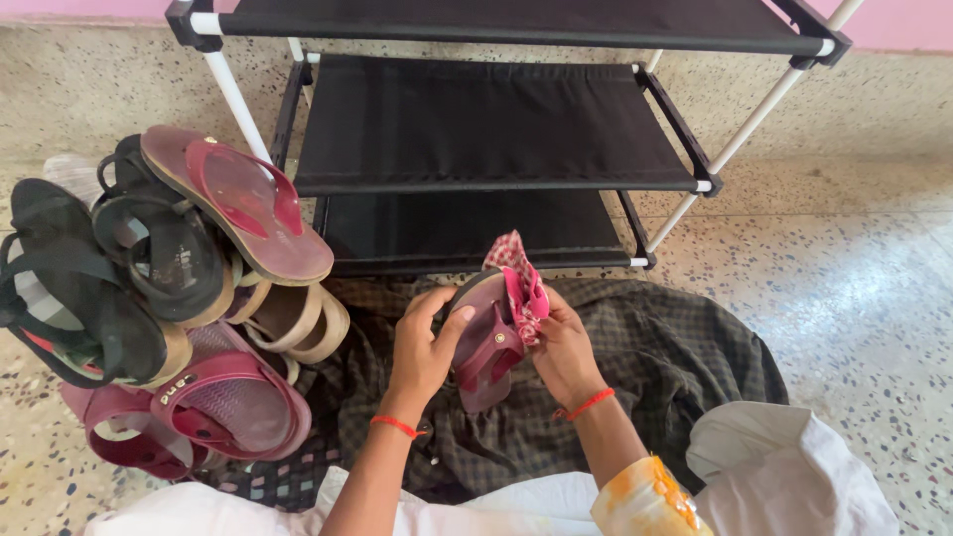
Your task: The person sits on the floor and wipes a single pink flip-flop with a small pink cloth. They repeatedly rub the upper strap and sole, turning the flip-flop over to clean different sides. The flip-flop remains in hand throughout the clip.
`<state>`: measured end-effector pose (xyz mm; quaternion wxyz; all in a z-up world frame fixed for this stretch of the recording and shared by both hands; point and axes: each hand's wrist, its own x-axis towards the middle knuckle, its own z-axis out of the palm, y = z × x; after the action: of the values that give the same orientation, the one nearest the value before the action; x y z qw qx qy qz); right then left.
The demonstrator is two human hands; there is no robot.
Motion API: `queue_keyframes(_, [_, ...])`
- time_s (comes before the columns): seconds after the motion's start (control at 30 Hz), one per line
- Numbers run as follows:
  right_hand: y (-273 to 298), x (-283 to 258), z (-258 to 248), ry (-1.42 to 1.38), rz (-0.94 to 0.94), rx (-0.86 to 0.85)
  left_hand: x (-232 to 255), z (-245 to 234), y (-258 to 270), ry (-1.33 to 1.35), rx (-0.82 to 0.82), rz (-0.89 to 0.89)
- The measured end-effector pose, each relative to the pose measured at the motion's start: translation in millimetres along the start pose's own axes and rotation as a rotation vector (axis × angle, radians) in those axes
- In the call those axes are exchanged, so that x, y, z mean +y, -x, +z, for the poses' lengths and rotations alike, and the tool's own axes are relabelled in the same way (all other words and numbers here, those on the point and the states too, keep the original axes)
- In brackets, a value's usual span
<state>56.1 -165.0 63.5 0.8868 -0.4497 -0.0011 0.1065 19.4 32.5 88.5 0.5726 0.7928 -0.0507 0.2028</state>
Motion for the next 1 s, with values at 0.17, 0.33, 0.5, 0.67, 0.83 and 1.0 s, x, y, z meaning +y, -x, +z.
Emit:
queue_keyframes(0.17, [0.6, -3.6, -10.4, 0.058, 0.037, -0.075, -6.5, -3.3, 1.0, -0.016, -0.02, 0.072])
queue_keyframes(0.33, [-7.5, 2.8, -21.9, 0.074, 0.066, 0.021, -1.0, 4.7, 9.0, -0.043, -0.06, 0.068])
queue_keyframes(0.5, [-12.5, 9.5, -32.7, -0.032, 0.031, 0.15, 14.0, 18.1, 21.7, -0.058, -0.078, 0.245])
queue_keyframes(0.67, [-8.3, -0.1, -14.0, 0.152, -0.14, 0.264, 15.1, 17.4, 18.2, -0.176, -0.087, 0.179])
queue_keyframes(0.83, [-4.6, -43.7, 1.4, 0.107, -0.54, 0.321, 7.8, 11.2, 16.2, -0.177, -0.086, 0.068])
queue_keyframes(1.0, [0.3, -71.8, -9.7, 0.051, -0.64, 0.436, 3.7, 11.8, 8.0, -0.117, 0.132, 0.031])
